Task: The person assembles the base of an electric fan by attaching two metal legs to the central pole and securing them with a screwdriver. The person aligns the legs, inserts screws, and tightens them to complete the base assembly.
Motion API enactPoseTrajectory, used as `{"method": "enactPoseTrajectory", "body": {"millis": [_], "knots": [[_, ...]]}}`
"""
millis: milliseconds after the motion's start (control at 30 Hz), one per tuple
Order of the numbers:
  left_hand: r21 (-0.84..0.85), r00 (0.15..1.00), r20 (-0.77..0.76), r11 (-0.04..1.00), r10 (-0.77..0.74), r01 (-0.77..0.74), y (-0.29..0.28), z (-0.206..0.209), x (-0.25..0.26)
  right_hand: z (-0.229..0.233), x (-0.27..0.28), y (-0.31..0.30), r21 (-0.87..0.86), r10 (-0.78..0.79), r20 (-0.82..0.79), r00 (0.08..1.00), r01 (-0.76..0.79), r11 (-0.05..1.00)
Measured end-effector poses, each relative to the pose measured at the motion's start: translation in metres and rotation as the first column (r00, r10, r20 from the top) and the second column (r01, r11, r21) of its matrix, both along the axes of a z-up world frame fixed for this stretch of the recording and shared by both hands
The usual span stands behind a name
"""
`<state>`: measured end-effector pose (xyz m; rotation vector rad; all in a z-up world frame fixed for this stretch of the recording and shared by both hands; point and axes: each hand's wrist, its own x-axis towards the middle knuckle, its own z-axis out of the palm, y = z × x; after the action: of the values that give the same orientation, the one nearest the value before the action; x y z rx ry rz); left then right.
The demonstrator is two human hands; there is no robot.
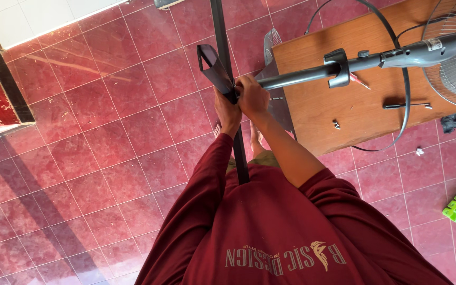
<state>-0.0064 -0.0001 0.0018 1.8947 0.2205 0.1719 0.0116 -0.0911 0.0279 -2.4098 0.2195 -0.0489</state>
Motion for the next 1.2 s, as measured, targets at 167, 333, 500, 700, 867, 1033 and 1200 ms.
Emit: {"method": "enactPoseTrajectory", "body": {"millis": [167, 333, 500, 700, 867, 1033, 1200], "knots": [[0.018, 1.000, -0.001, 1.000, -0.013, 0.013, 0.002, -0.004, 0.000, 0.012, 0.002, -0.005, -0.120, 0.164, -0.038, 0.986, -0.168, 0.979], [0.056, 0.999, 0.045, 0.998, -0.014, 0.012, 0.002, -0.013, -0.001, 0.004, 0.008, -0.014, -0.221, 0.266, -0.116, 0.957, -0.286, 0.932], [-0.019, 0.998, 0.050, 1.000, 0.025, -0.024, 0.001, -0.026, 0.003, -0.004, 0.003, -0.014, -0.121, 0.199, 0.018, 0.980, -0.196, 0.973], [-0.007, 1.000, 0.004, 0.999, 0.031, -0.031, 0.005, -0.040, 0.006, 0.000, -0.034, -0.050, 0.169, -0.086, 0.165, 0.983, 0.058, 0.984], [-0.027, 0.999, -0.005, 0.999, 0.034, -0.034, 0.004, -0.044, 0.010, -0.012, -0.057, -0.126, 0.081, -0.296, 0.330, 0.896, 0.286, 0.955], [-0.054, 0.999, 0.007, 0.998, 0.039, -0.038, 0.002, -0.030, 0.012, -0.045, -0.072, -0.183, -0.127, -0.339, 0.449, 0.827, 0.435, 0.892], [-0.076, 0.998, -0.042, 0.996, 0.036, -0.039, 0.000, -0.011, 0.012, -0.086, -0.076, -0.225, -0.042, -0.552, 0.422, 0.719, 0.623, 0.781]]}}
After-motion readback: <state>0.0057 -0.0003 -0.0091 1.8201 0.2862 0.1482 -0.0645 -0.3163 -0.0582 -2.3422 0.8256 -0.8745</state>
